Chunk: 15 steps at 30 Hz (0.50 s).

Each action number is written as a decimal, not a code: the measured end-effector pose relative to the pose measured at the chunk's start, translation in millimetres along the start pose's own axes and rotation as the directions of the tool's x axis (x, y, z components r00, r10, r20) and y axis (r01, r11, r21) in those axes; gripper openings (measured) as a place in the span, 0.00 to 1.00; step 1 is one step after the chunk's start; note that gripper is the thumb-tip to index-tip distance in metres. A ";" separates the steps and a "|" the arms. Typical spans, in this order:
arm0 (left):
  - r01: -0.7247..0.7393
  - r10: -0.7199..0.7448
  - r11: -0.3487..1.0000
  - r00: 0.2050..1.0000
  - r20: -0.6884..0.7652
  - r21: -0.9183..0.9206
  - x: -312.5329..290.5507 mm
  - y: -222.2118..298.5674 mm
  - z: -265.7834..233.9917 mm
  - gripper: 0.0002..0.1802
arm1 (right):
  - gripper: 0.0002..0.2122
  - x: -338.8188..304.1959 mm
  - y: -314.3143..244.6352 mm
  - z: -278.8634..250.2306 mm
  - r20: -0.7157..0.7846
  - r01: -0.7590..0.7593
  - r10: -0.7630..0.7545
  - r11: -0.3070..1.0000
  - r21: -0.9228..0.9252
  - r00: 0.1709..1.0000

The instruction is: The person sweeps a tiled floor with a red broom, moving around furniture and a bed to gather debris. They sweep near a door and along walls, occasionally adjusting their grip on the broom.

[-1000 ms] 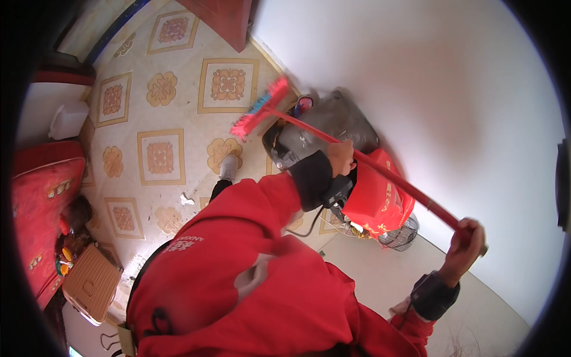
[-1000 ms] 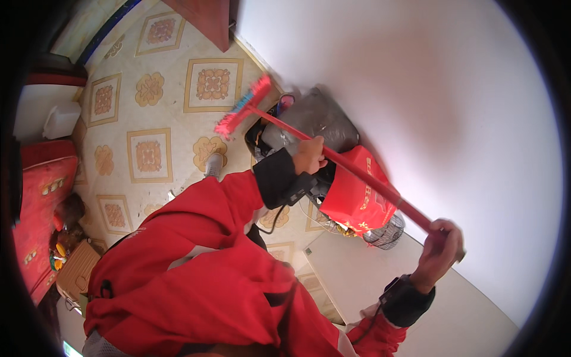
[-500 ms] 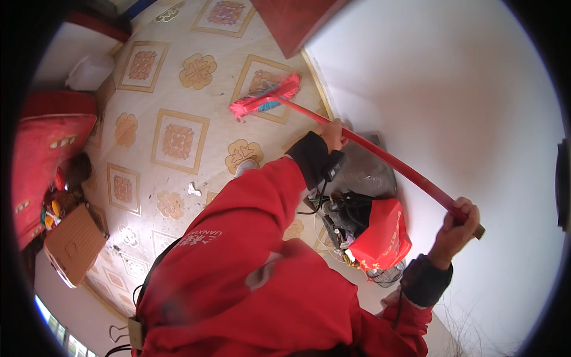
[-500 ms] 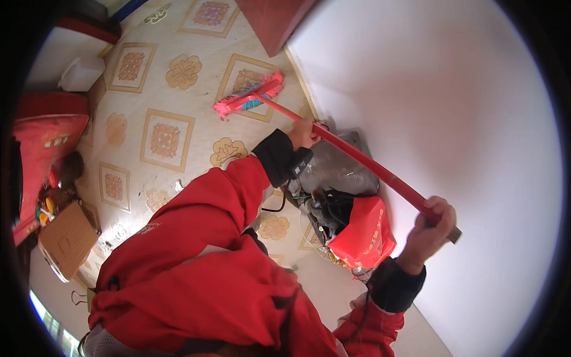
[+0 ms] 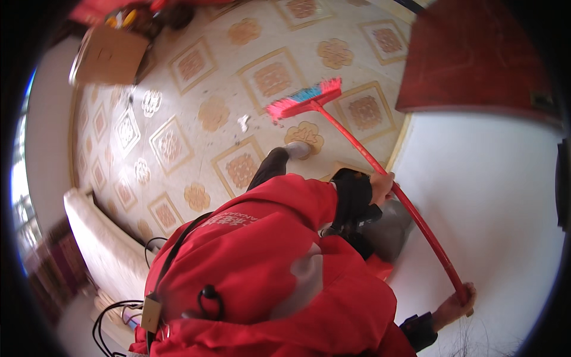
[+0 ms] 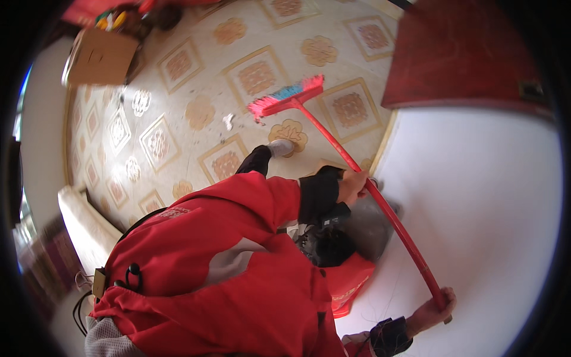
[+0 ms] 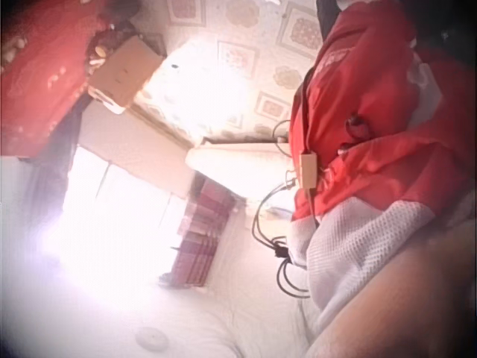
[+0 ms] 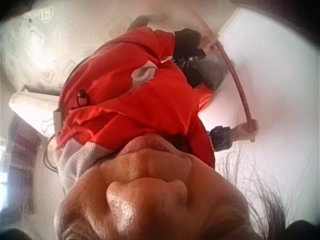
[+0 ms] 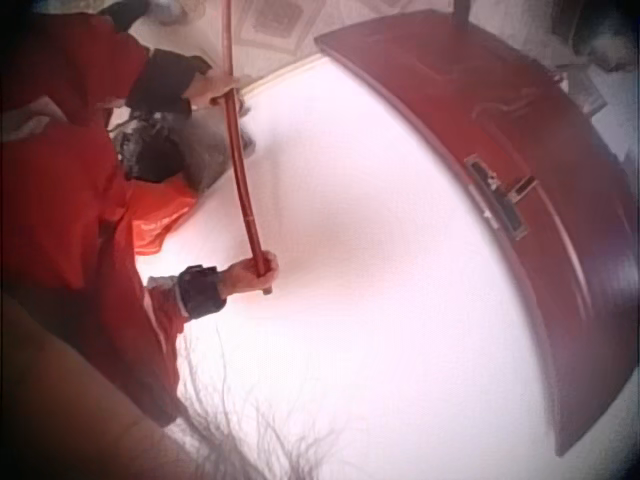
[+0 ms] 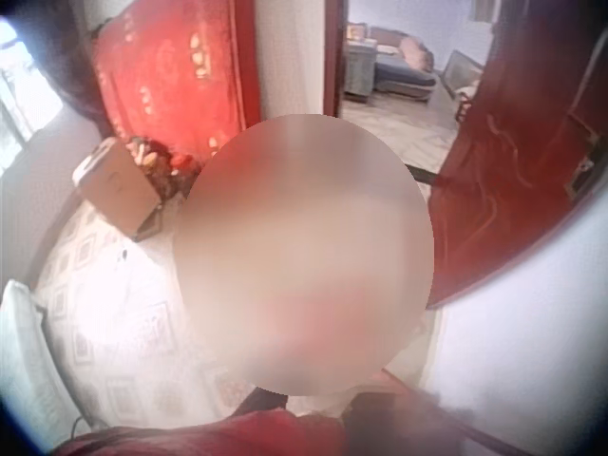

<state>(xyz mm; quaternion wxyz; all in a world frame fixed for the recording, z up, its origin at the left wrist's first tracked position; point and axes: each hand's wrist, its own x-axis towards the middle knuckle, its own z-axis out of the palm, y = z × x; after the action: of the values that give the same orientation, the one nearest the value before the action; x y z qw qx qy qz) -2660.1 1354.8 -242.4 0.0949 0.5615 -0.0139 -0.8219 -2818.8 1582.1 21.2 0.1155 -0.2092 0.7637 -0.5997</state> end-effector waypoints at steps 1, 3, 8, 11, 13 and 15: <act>-0.037 0.035 0.998 0.999 -0.024 -0.056 -6.5 4.9 -17.4 0.11 | 0.15 4.2 7.5 6.3 0.095 -0.042 0.035 0.996 0.077 0.995; -0.110 0.094 0.981 0.990 -0.104 -0.158 -15.2 13.6 -52.2 0.11 | 0.14 16.6 18.4 30.1 0.241 -0.081 0.050 0.989 0.121 0.969; -0.295 0.199 0.891 0.937 -0.288 -0.344 -12.2 44.4 -178.2 0.11 | 0.12 11.5 24.0 167.4 0.597 -0.196 0.037 0.959 0.203 0.802; -0.348 0.165 0.807 0.908 -0.384 -0.476 -3.6 48.3 -284.8 0.09 | 0.10 -31.3 35.0 256.7 0.746 -0.237 0.017 0.953 0.189 0.665; -0.411 0.172 0.700 0.891 -0.421 -0.584 -5.6 47.1 -361.6 0.09 | 0.10 -71.5 40.6 310.4 0.825 -0.257 0.006 0.952 0.169 0.566; -0.424 0.131 0.650 0.880 -0.456 -0.631 -15.9 38.7 -429.1 0.10 | 0.10 -116.0 46.9 361.0 0.908 -0.301 0.014 0.945 0.124 0.419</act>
<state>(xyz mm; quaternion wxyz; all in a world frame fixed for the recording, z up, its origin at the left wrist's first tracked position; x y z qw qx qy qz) -2251.9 1355.6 -381.0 0.4332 0.6149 0.2369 -0.6149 -2570.4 1331.0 -124.4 0.5863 -0.4039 0.5125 -0.4801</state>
